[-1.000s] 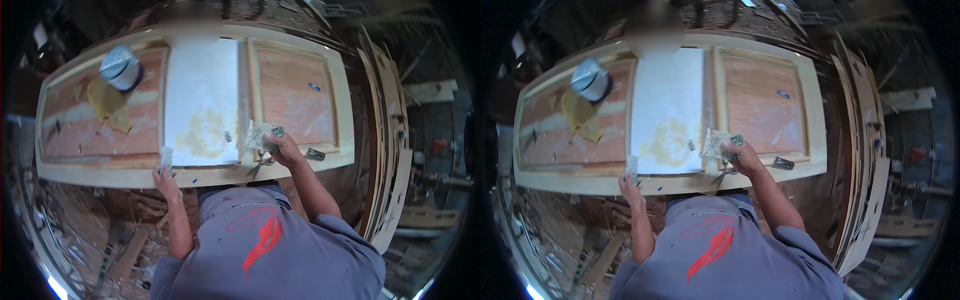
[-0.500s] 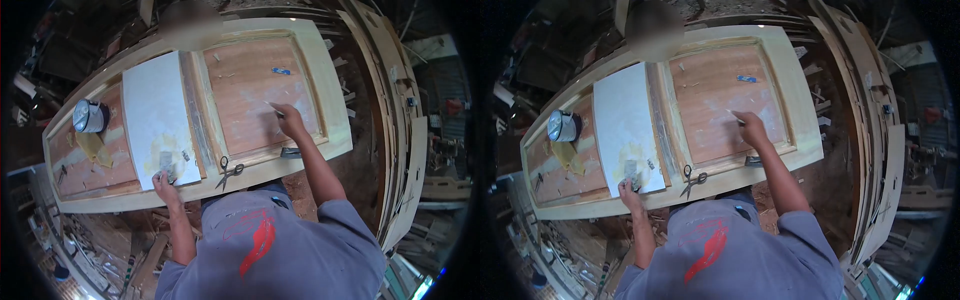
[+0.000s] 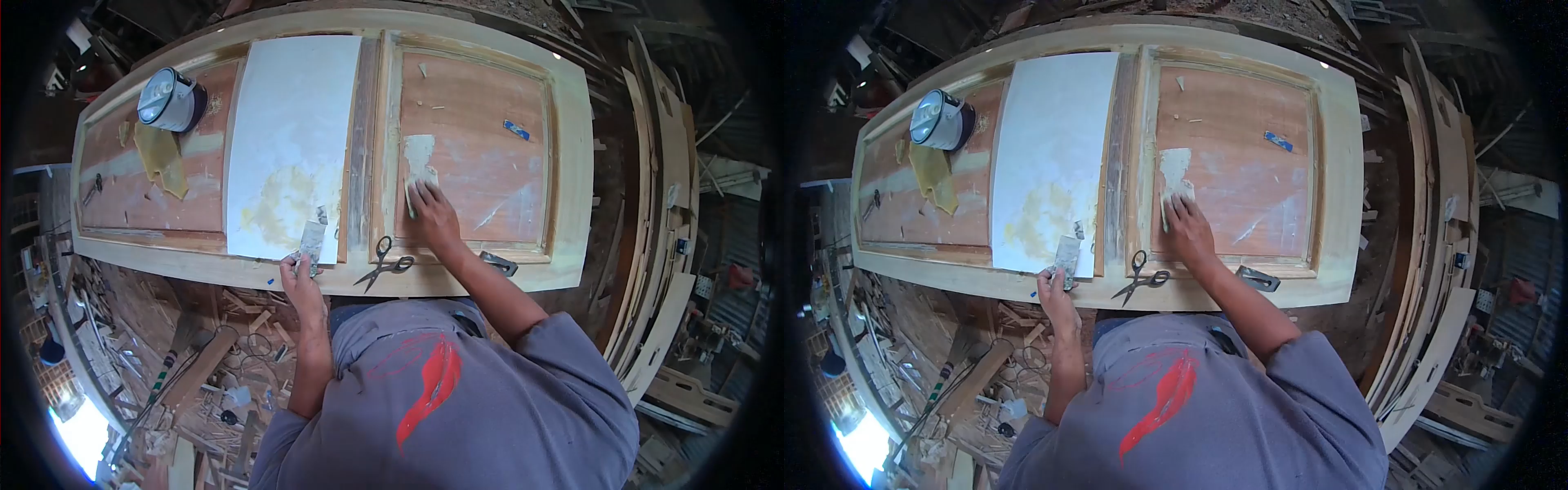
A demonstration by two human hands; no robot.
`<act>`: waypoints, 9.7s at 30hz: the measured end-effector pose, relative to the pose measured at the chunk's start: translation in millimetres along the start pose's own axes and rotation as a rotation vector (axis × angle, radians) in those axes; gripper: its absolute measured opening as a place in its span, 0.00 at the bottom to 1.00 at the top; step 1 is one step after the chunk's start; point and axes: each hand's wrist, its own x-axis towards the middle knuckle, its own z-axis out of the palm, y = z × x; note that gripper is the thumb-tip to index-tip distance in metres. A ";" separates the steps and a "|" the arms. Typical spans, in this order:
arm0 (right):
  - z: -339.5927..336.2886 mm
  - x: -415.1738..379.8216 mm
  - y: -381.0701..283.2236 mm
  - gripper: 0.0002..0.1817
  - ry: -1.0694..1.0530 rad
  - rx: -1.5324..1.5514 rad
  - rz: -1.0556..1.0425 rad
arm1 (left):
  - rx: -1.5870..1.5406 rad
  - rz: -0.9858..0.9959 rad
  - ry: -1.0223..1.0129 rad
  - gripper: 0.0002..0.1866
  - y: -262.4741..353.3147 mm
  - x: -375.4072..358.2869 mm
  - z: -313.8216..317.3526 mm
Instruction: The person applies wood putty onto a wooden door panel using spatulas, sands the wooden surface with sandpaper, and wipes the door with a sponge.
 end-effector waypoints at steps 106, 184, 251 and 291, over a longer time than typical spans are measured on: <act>-77.9 103.7 111.8 0.23 -0.335 -0.097 0.339 | 0.004 0.011 -0.152 0.08 42.3 29.0 -3.1; -20.1 -52.9 -12.2 0.22 -0.044 0.255 0.877 | 0.119 0.023 -0.488 0.09 87.6 124.7 12.4; -115.8 -5.4 229.9 0.10 -0.026 -0.079 0.803 | 0.072 0.116 -0.340 0.08 58.7 -18.7 74.7; -43.2 -33.8 51.3 0.30 -0.370 -0.061 -0.742 | -0.219 0.097 0.109 0.09 -27.4 -146.9 18.8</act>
